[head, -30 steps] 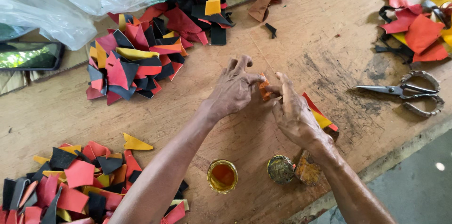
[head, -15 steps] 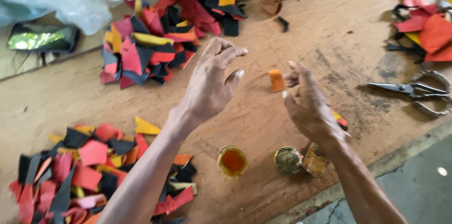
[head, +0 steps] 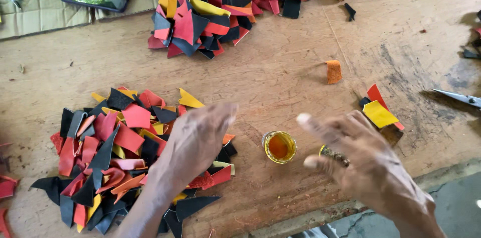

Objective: The person repeatedly picks small colored foam pieces from a pile, applies adhesive from a small container to the edges, and folds them into small box-like shapes. The finished items are placed on the table as the process continues.

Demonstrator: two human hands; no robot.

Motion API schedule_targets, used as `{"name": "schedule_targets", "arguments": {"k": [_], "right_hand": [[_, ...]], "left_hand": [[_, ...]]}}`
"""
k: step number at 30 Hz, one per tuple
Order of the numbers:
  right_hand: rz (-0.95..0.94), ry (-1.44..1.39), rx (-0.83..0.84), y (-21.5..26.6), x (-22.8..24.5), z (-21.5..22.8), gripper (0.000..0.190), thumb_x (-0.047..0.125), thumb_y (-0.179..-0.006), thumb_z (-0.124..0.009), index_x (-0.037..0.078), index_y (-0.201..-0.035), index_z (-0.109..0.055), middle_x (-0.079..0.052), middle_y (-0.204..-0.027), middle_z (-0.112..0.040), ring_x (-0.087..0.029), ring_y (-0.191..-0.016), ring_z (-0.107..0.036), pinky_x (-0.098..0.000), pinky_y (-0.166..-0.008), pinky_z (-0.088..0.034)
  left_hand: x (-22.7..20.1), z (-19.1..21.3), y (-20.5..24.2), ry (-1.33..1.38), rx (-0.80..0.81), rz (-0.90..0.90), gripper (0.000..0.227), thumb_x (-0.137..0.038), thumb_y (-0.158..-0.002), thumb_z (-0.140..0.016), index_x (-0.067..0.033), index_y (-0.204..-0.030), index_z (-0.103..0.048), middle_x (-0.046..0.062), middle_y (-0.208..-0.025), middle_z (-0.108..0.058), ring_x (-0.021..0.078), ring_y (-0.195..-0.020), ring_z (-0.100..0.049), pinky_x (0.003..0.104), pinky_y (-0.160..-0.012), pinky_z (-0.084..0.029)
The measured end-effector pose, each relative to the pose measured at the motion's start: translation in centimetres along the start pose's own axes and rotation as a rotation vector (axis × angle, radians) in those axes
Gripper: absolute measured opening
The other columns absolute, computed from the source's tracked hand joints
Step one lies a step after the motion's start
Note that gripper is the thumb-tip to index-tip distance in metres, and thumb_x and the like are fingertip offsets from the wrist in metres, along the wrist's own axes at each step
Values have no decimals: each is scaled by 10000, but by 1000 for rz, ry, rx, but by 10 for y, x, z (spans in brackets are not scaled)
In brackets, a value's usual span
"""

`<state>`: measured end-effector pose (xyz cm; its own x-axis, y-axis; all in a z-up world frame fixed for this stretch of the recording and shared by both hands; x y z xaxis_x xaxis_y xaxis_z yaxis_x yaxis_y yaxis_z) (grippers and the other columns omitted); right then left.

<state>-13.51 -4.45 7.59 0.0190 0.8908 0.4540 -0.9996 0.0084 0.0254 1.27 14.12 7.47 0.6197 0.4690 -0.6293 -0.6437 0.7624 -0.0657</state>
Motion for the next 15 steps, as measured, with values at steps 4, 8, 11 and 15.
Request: {"name": "schedule_targets", "arguments": {"k": [4,8,11,15], "right_hand": [[200,123,-1,-4,38,2,479,468,-827,-688,282,-1268,-668,-119,-1575,-378,-337,-1400,-363,-501,-1126,-343],[177,141,86,-15,51,-6,546,423,-791,-697,235,-1304,-683,-139,-1583,-309,-401,-1412,-293,-552,-1110,-299],[156,164,120,-21,54,-12,556,436,-785,-688,215,-1295,-682,-150,-1593,-295,-410,-1428,-269,-559,-1127,-292],[91,192,222,-25,42,-31,515,459,-803,-690,219,-1259,-686,-140,-1627,-235,-400,-1462,-228,-557,-1166,-256]], "left_hand": [[21,-30,21,-209,3,-33,266,66,-734,-579,-32,-959,-681,179,-1011,-623,365,-970,-622,456,-783,-534],[34,-42,31,-203,-34,11,176,19,-760,-612,-46,-908,-681,145,-991,-617,353,-1034,-599,473,-851,-516],[40,-35,33,-112,-38,62,90,-8,-813,-629,-29,-889,-673,138,-926,-654,343,-963,-631,475,-830,-509],[36,-12,38,172,-205,151,198,34,-845,-649,-28,-1029,-688,134,-962,-702,293,-903,-686,415,-799,-542]]}}
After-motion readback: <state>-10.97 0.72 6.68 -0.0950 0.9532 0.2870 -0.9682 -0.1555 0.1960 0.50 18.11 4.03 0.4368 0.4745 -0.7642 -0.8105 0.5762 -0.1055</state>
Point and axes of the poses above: each hand's wrist, its own y-axis away from the middle knuckle, its own z-axis out of the back of the hand, x = y × z, the point moved 9 cm from there along -y, towards the middle knuckle
